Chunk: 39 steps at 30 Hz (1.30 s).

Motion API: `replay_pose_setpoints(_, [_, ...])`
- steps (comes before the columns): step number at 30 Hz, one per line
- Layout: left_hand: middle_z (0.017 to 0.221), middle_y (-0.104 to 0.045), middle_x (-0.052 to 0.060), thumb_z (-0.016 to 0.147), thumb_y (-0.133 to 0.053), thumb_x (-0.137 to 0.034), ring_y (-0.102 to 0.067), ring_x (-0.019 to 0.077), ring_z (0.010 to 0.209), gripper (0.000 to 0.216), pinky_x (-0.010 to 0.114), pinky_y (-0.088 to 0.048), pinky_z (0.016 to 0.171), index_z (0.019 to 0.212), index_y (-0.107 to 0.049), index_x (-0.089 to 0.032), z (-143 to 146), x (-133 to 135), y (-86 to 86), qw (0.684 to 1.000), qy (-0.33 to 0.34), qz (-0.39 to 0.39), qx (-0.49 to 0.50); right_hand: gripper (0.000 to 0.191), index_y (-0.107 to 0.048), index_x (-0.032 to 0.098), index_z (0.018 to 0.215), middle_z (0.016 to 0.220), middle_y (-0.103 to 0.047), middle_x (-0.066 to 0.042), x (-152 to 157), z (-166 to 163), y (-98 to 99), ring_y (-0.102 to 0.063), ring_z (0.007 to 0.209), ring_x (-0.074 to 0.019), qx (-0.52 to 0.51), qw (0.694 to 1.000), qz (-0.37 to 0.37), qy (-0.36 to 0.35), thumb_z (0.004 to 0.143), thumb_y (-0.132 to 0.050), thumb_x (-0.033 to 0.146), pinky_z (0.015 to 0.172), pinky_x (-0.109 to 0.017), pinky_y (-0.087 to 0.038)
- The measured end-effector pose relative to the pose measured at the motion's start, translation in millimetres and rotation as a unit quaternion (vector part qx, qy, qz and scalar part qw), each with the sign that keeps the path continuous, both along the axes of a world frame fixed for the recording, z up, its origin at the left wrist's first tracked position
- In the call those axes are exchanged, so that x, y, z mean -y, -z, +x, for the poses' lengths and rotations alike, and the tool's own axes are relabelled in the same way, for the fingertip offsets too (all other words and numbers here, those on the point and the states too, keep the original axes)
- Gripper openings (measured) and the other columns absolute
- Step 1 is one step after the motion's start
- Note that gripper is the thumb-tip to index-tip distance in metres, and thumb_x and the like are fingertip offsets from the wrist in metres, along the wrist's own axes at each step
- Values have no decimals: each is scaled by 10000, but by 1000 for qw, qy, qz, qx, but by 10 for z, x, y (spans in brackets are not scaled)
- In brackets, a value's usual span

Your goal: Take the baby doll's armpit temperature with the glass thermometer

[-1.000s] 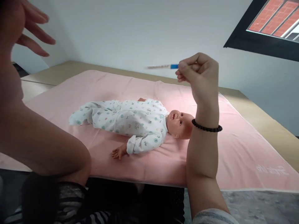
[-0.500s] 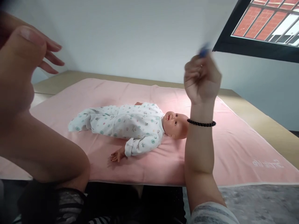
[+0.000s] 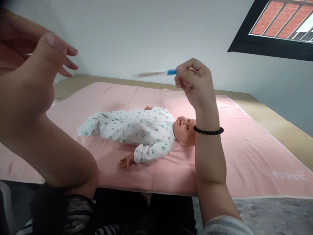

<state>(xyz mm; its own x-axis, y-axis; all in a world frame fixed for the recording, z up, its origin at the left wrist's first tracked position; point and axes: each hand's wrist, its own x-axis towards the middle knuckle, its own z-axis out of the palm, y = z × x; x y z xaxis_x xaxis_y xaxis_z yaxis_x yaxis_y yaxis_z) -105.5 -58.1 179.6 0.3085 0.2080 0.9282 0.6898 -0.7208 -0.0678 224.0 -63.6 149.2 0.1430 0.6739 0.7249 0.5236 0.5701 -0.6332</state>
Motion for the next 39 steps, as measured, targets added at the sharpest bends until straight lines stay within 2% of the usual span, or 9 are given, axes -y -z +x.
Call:
replay_pose_setpoints(3, [1012, -650, -104, 1043, -500, -447, -668, 87, 902, 247, 366, -670, 893, 1083, -664, -268, 37, 21, -51, 981, 48, -156, 108, 247, -641, 248, 956, 787, -684, 21, -57, -60, 36, -689, 795, -169, 20, 1000, 9, -16, 769, -783, 326, 582, -316, -569])
replay_pose_setpoints(7, [948, -663, -115, 1023, -539, -436, -669, 100, 834, 225, 402, -681, 821, 1019, -680, -261, 66, 20, -72, 979, 48, -156, 125, 232, -625, 269, 1053, 843, -682, 6, -88, -42, 24, -694, 819, -173, 159, 984, 32, 69, 848, -731, 292, 589, -308, -569])
replay_pose_setpoints(12, [935, -674, -97, 1007, -587, -394, -680, 102, 835, 189, 343, -657, 726, 994, -697, -240, 105, -5, -55, 973, 95, -133, 161, 240, -646, 386, 1067, 881, -706, -5, 7, 173, -67, -654, 976, -175, 404, 815, 76, 409, 895, -717, 234, 718, -307, -602])
replay_pose_setpoints(15, [934, -676, -64, 993, -623, -370, -698, 115, 849, 163, 309, -606, 627, 998, -723, -242, 168, -7, -58, 967, 136, -105, 186, 125, -667, 378, 939, 814, -706, -1, 41, 300, -62, -662, 888, -192, 316, 889, 64, 324, 891, -720, 276, 704, -349, -604])
replay_pose_setpoints(17, [901, -682, -58, 979, -648, -343, -696, 112, 814, 137, 297, -574, 577, 965, -744, -246, 221, 8, -68, 967, 135, -101, 190, 94, -648, 303, 839, 778, -699, -6, 10, 313, -31, -664, 750, -185, 166, 961, 68, 212, 872, -720, 252, 666, -373, -595])
replay_pose_setpoints(19, [863, -689, -58, 964, -669, -328, -688, 105, 798, 126, 282, -572, 572, 929, -757, -245, 271, 32, -80, 967, 123, -119, 190, 132, -618, 258, 778, 727, -675, -7, -35, 259, -10, -654, 671, -176, 16, 990, 85, 109, 841, -730, 231, 650, -380, -587])
replay_pose_setpoints(22, [923, -712, -56, 952, -673, -288, -695, 125, 860, 87, 290, -592, 599, 955, -753, -254, 336, 71, -93, 966, 120, -151, 170, 152, -608, 254, 795, 718, -646, 9, -32, 104, -33, -666, 686, -169, -95, 990, 104, 2, 836, -750, 291, 672, -374, -599])
replay_pose_setpoints(32, [1025, -757, -36, 891, -750, -327, -717, 181, 918, 162, 349, -615, 667, 1052, -746, -309, 494, 70, -56, 953, 186, -211, 111, 153, -652, 280, 821, 739, -647, 28, 354, -282, -185, -665, 689, -144, -96, 982, 106, -127, 826, -791, 344, 685, -341, -602])
replay_pose_setpoints(39, [930, -757, -47, 870, -766, -291, -694, 171, 843, 88, 394, -613, 669, 957, -766, -306, 476, 68, -53, 947, 202, -207, 137, 173, -658, 304, 837, 781, -664, 21, 373, -272, -165, -675, 742, -154, -82, 987, 70, -116, 827, -787, 418, 732, -365, -616])
